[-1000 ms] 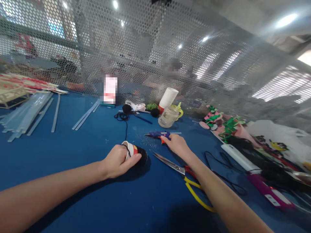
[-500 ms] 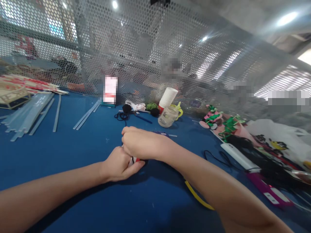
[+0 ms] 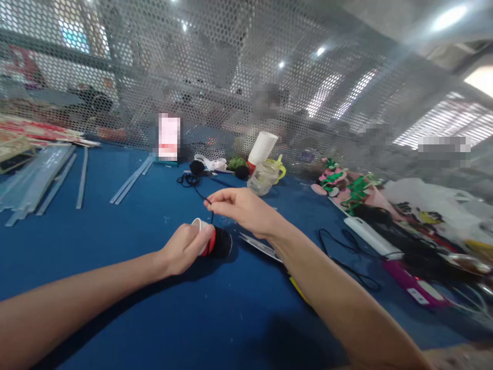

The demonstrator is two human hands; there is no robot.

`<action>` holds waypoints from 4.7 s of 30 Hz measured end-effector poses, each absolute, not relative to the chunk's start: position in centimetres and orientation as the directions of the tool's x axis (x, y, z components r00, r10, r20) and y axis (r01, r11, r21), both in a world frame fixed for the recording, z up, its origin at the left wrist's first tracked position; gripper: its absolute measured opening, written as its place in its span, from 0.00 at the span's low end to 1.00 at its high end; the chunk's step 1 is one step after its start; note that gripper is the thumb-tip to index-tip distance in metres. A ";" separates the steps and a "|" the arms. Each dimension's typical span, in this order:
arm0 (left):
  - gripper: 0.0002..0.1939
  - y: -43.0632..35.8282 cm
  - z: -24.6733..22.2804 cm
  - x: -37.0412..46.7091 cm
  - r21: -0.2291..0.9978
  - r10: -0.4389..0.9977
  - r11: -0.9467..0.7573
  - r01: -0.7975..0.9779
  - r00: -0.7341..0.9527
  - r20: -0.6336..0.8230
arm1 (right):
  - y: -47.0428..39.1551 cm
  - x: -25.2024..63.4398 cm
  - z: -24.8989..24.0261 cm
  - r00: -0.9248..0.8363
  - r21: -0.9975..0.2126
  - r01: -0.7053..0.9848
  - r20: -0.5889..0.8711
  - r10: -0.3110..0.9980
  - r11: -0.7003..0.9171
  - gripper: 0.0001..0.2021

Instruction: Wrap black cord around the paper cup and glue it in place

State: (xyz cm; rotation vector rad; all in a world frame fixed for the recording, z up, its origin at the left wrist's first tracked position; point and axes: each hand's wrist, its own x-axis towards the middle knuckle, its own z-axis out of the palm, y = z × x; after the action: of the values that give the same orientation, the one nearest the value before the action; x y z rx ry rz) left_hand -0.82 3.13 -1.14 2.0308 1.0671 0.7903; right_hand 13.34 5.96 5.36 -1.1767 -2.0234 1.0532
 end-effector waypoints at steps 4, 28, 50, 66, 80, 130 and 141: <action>0.24 3.4 -1.3 -0.6 0.944 0.928 -0.110 0.312 0.373 -0.016 | 5.3 15.4 4.6 -0.337 -0.974 0.146 0.115 0.935 0.172 0.05; 0.22 2.4 -0.9 -0.4 0.907 0.817 -0.331 0.259 0.560 0.139 | 5.8 15.2 0.9 -0.170 -0.957 0.205 0.171 0.970 0.205 0.03; 0.15 1.8 -2.6 -1.3 0.839 0.864 -0.476 0.264 0.320 0.390 | 5.7 14.9 0.7 -0.207 -0.926 0.342 0.093 0.974 0.161 0.02; 0.21 2.3 -0.1 -0.5 0.996 0.927 0.091 0.021 0.363 -0.093 | 5.7 14.8 -0.6 -0.279 -0.970 0.240 -0.097 0.955 -0.028 0.03; 0.23 3.7 -0.3 -1.0 1.000 0.982 0.026 0.010 0.188 -0.028 | 4.3 15.6 1.9 -0.429 -0.949 0.306 -0.062 0.901 0.081 0.19; 0.14 4.4 -0.3 -0.9 0.892 0.955 -0.024 0.451 0.275 -0.114 | 6.6 22.0 1.3 0.092 -0.545 0.838 0.093 0.991 -0.027 0.17; 0.15 4.7 -0.8 -0.8 0.905 0.946 -0.021 0.424 0.302 -0.120 | 0.6 19.6 3.7 -0.236 -0.825 0.555 -0.034 0.971 0.106 0.11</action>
State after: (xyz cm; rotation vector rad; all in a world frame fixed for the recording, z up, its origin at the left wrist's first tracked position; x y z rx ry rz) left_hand -0.78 4.68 -0.78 1.6135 1.2773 0.6846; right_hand 19.60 0.64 3.66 -1.4847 -1.8547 1.0097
